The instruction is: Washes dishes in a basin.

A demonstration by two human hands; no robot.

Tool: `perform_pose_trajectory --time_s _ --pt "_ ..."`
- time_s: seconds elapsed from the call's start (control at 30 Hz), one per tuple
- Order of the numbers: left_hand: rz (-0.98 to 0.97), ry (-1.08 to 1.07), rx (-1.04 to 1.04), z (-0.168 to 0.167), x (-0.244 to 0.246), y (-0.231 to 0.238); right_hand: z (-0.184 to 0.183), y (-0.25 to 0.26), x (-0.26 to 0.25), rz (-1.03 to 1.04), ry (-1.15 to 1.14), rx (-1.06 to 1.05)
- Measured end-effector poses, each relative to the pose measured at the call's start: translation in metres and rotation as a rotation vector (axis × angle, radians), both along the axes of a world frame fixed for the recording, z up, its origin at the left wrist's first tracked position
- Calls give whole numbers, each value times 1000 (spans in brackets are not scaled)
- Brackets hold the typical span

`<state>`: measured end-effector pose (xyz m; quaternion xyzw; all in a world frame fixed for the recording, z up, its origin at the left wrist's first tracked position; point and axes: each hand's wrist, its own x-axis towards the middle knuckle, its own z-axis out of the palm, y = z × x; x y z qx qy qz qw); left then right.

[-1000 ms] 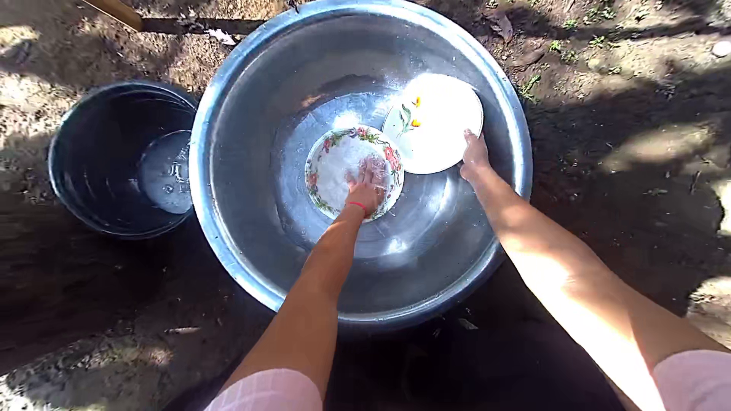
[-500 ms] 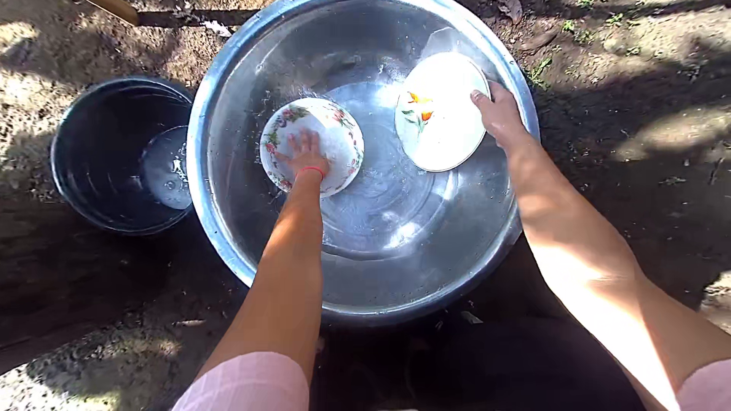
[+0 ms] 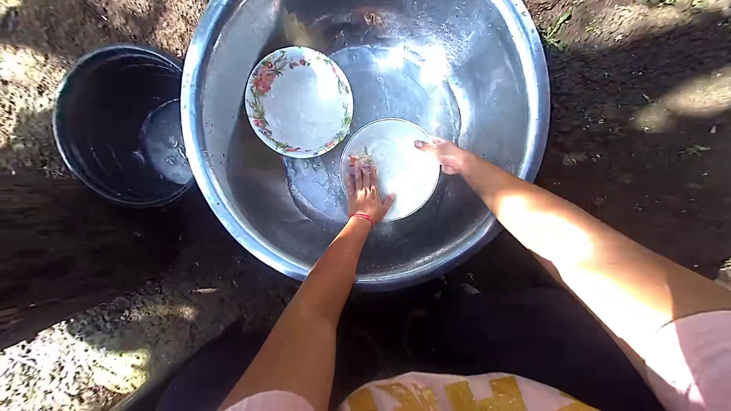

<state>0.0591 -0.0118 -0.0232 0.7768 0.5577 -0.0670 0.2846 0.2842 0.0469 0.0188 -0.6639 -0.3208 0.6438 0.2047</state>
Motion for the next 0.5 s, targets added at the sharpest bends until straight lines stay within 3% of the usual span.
perform_pose_trajectory --time_s 0.07,0.13,0.2,0.23,0.3,0.37,0.43,0.5 --pt "-207 -54 -88 0 -12 11 -8 -5 -12 137 -109 8" --pt "-261 -86 61 -14 -33 26 -16 -8 -23 300 -203 -53" --pt "-89 -90 273 -33 -34 20 -17 -19 -36 339 -141 -158" --pt "-15 -94 265 -35 -26 14 -17 -24 -41 294 -42 -193" --pt "-87 -131 104 -31 -14 7 -14 -32 -47 219 103 -259" --pt "-162 -114 214 -39 -24 17 -16 -34 -45 209 127 -284" --pt "61 -79 389 -47 -32 24 -20 -34 -44 221 135 -264" --pt "142 -104 375 -45 -18 18 -24 -34 -48 201 125 -259"
